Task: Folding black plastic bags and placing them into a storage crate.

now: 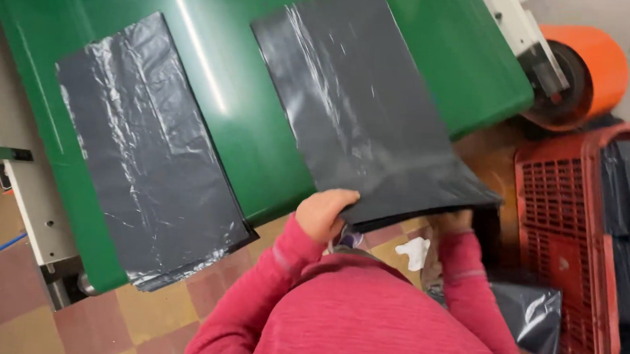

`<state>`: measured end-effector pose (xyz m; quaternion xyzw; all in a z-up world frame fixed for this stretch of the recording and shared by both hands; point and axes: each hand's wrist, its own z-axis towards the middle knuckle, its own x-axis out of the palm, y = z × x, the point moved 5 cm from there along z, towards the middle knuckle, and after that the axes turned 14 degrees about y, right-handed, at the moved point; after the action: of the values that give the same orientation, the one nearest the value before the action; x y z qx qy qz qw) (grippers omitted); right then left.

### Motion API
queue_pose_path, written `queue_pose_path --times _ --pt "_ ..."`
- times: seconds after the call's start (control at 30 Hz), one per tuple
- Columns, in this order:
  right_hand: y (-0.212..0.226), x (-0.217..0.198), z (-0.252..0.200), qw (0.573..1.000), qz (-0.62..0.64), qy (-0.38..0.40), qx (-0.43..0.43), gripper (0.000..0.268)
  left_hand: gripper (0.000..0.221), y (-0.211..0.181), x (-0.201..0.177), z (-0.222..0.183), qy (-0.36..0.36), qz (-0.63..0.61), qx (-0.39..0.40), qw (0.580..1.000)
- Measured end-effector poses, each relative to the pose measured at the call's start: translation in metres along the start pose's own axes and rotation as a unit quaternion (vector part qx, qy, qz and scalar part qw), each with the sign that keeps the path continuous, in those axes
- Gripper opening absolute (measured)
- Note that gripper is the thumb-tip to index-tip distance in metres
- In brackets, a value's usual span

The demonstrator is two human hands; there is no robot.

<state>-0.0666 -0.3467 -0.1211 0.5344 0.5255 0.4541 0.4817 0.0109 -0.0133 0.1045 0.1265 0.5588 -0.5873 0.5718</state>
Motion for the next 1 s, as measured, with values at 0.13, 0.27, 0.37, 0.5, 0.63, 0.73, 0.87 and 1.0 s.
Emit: queue_pose_path --times 0.13,0.27,0.37,0.5,0.63,0.73,0.87,1.0 --pt "0.124 -0.006 0.048 0.988 -0.105 0.050 -0.098 0.019 0.032 0.041 -0.051 0.000 -0.067 -0.198 -0.173 0.963" --pt "0.130 -0.018 0.170 0.991 -0.127 -0.022 0.019 0.027 0.021 0.154 -0.087 0.032 -0.221 -0.305 -0.198 0.905" --pt "0.131 -0.016 0.234 0.929 -0.360 -0.056 0.067 0.035 0.032 0.319 -0.029 0.061 -0.219 -0.209 -0.213 0.929" --pt "0.129 -0.004 0.254 0.922 -0.374 -0.054 0.089 0.032 0.035 0.374 -0.006 0.070 -0.137 -0.093 -0.293 0.941" --pt "0.135 -0.003 0.253 0.866 -0.474 -0.061 0.146 0.036 0.033 0.367 -0.006 0.069 -0.073 -0.132 -0.344 0.927" --pt "0.146 -0.002 0.273 0.850 -0.499 -0.055 0.159 0.038 0.032 0.368 -0.012 0.071 -0.065 -0.159 -0.353 0.920" --pt "0.164 0.002 0.299 0.819 -0.534 -0.008 0.209 0.037 0.031 0.371 -0.010 0.067 -0.055 -0.164 -0.356 0.918" --pt "0.199 0.012 0.330 0.775 -0.604 0.001 0.185 0.045 0.033 0.368 -0.017 0.067 -0.013 -0.133 -0.370 0.919"
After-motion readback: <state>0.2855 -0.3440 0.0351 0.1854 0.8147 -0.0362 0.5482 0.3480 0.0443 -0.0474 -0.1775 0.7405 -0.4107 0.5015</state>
